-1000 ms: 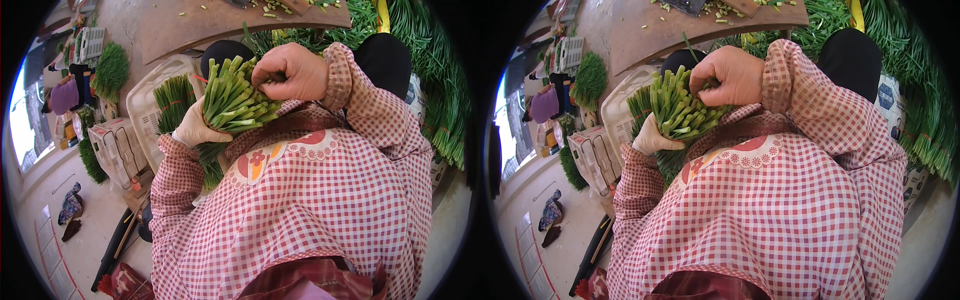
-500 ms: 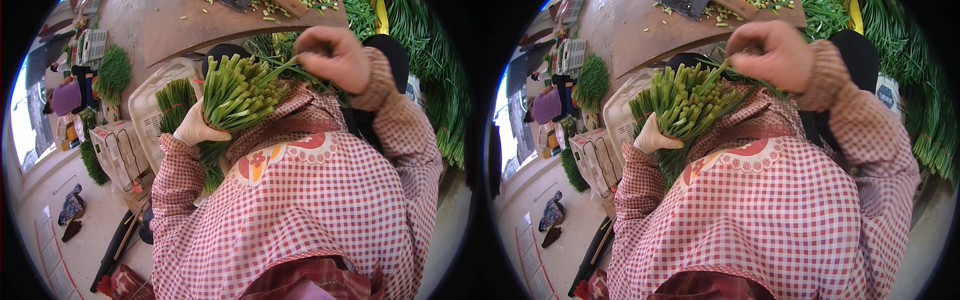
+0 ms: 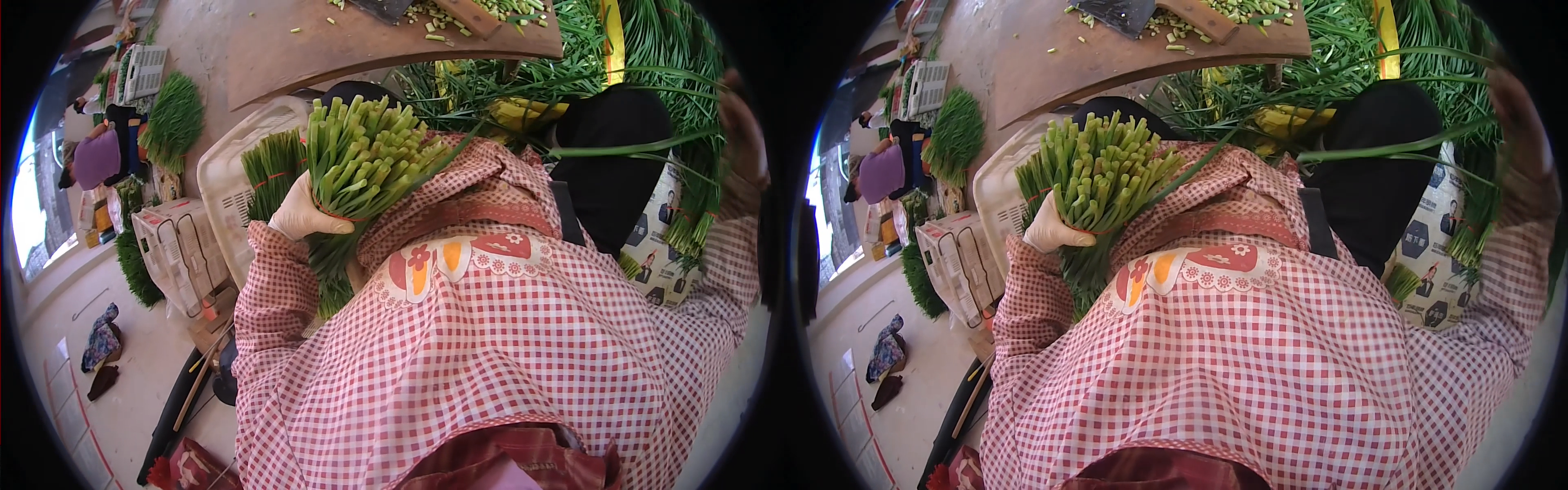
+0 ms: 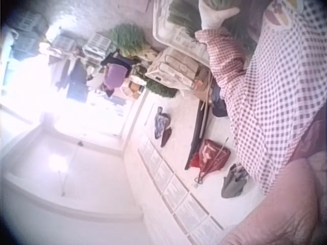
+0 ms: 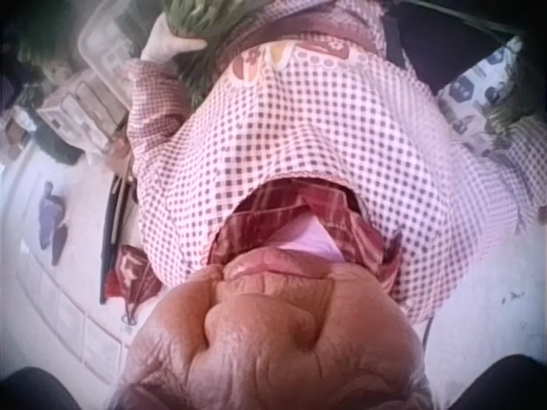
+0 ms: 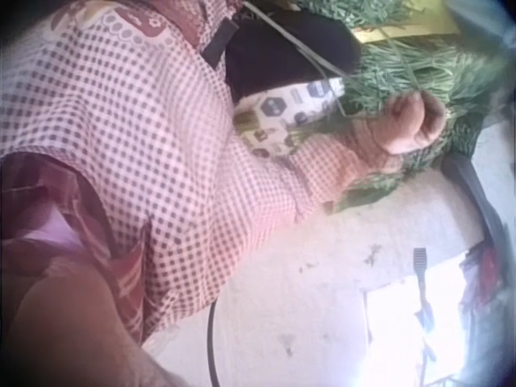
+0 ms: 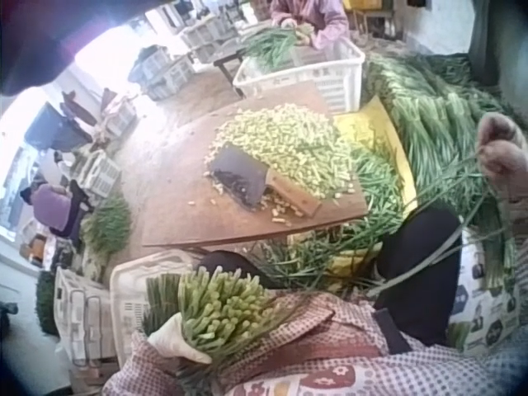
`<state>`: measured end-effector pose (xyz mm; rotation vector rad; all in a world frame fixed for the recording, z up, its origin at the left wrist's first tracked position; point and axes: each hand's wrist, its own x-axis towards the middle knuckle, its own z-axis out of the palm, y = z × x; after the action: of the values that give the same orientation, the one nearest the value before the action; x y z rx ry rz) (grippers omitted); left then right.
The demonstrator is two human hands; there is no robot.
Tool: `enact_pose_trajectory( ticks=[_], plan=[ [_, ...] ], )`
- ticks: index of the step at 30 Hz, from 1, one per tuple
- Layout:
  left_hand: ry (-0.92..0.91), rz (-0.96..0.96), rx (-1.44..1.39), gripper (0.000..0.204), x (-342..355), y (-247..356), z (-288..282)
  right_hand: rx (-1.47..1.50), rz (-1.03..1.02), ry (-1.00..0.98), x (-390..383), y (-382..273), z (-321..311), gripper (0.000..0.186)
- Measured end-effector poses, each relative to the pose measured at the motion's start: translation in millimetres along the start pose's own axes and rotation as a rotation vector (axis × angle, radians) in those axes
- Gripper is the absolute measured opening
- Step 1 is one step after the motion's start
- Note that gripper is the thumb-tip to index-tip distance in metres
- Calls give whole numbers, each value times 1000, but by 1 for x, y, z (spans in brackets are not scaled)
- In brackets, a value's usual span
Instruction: The person trims the root ends of garlic chive bundles using a large knife on a wooden block, secures the trimmed bundles with red bands, and then places them into a white plastic crate.
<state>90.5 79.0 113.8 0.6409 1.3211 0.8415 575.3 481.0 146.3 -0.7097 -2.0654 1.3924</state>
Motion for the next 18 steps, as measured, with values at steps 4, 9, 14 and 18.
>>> enact_pose_trajectory(
  ticks=[4, 9, 14, 18],
  plan=[
    [46, -6, -51, 89, -3, 2, 12, -356, 70, -453, 40, -43, 189, 37],
    [50, 10, -30, 91, 2, 1, 14, -182, -403, -449, 66, -41, 288, 30],
    [61, -4, -60, 93, 1, 5, 22, 157, -262, -432, 55, -67, 327, 18],
    [47, -25, -45, 94, 2, 5, 18, 51, -268, -370, 51, -72, 330, 19]
  ],
)
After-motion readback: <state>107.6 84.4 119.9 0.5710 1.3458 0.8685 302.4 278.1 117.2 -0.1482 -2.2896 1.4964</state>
